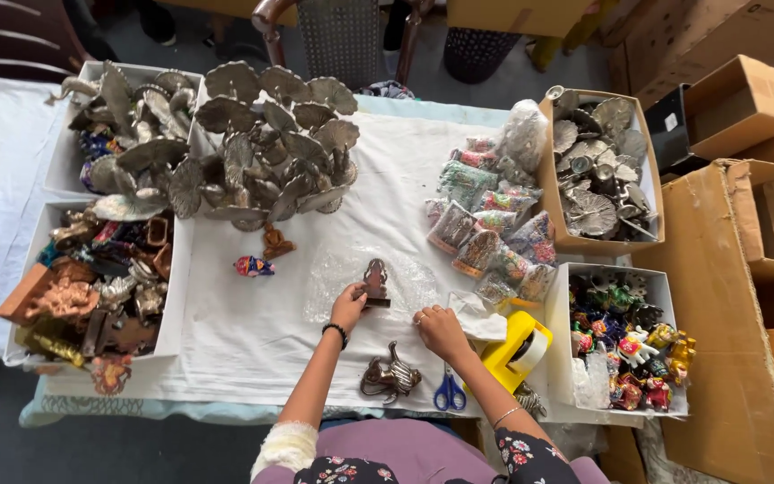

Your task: The person sits at a table covered with a white cloth and wraps small decorative figurines in bubble wrap. They carefully fold the plastic around each item, secure it with tape from a yellow dispenser, and place the wrapped packages into a cardboard box.

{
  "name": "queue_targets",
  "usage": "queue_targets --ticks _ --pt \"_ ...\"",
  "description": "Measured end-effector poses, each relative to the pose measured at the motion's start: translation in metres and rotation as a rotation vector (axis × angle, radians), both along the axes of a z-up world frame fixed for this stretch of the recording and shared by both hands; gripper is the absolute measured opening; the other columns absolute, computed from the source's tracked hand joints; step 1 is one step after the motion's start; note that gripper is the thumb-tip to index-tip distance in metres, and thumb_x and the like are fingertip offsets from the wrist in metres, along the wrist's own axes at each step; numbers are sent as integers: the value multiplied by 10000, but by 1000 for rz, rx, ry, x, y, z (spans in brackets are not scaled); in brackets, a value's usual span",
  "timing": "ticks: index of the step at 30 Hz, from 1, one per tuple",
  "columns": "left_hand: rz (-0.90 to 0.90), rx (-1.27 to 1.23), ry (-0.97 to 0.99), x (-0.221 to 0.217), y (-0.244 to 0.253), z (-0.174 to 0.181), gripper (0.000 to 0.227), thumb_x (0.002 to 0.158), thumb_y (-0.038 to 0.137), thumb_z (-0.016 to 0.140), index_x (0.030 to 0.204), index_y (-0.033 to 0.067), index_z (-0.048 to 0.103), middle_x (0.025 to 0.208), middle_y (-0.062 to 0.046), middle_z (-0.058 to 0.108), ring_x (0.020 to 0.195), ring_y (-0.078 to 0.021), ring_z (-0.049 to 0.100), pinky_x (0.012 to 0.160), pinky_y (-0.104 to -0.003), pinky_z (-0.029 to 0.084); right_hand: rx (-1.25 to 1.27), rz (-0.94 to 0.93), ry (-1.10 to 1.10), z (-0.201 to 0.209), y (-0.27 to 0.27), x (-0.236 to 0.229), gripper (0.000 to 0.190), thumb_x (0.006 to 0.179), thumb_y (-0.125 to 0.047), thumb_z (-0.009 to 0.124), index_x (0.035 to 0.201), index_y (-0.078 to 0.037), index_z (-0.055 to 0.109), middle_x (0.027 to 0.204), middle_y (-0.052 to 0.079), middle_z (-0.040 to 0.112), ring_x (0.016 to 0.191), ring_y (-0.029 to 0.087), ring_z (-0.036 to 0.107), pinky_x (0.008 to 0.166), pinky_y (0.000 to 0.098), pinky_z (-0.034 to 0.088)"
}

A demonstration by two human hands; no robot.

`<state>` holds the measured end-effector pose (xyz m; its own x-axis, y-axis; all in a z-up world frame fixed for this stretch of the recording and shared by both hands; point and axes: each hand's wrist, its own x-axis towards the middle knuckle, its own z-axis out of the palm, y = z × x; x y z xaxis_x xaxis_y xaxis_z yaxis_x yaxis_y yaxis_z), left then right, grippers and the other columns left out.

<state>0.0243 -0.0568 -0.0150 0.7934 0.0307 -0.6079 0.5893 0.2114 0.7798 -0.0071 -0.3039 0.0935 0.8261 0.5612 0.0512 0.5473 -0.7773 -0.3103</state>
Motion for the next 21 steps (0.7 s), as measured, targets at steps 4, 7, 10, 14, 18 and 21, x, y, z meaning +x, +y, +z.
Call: queue_targets --ticks 4,7,10,14,18,21 --pt "54 1 -30 8 -4 -24 333 1004 112 589 1334 141 621 1248 -54 683 1037 -169 669 841 -381 619 14 -6 19 -4 -2 0 127 851 -154 684 969 -107 679 900 33 654 936 252 623 761 427 458" --pt "33 183 8 3 -10 8 373 944 131 658 1316 150 663 1240 -88 696 997 -210 717 831 -426 616 -12 4 42 -3 -4 -2 159 850 -198 708 973 -98 704 918 49 672 924 266 633 761 431 462" --pt "-166 952 -129 -14 -18 84 385 951 251 733 1334 234 703 1335 -110 627 1114 -321 669 950 -450 561 -81 24 216 25 0 3 255 899 -347 747 1022 -123 749 910 75 693 901 279 657 775 450 459" --pt "-380 1280 0 -21 -30 140 643 852 457 757 1416 206 580 1550 -86 443 1371 -356 486 1014 -520 509 -50 -32 273 33 19 42 260 1007 -395 686 1029 -156 785 947 74 704 873 257 686 810 410 500" --pt "-270 1287 51 -33 -35 89 802 923 657 578 1562 229 351 1674 -132 96 1518 -436 79 1113 -711 222 122 117 10 25 55 90 332 881 -227 653 1202 -244 737 1328 13 665 1211 247 617 926 444 474" --pt "-354 1369 -54 -27 -21 52 870 926 691 515 1615 236 240 1699 -165 -18 1529 -463 -35 1137 -714 103 -61 350 31 26 69 112 516 850 -252 661 1359 -333 643 1564 -17 493 1418 247 454 994 520 406"
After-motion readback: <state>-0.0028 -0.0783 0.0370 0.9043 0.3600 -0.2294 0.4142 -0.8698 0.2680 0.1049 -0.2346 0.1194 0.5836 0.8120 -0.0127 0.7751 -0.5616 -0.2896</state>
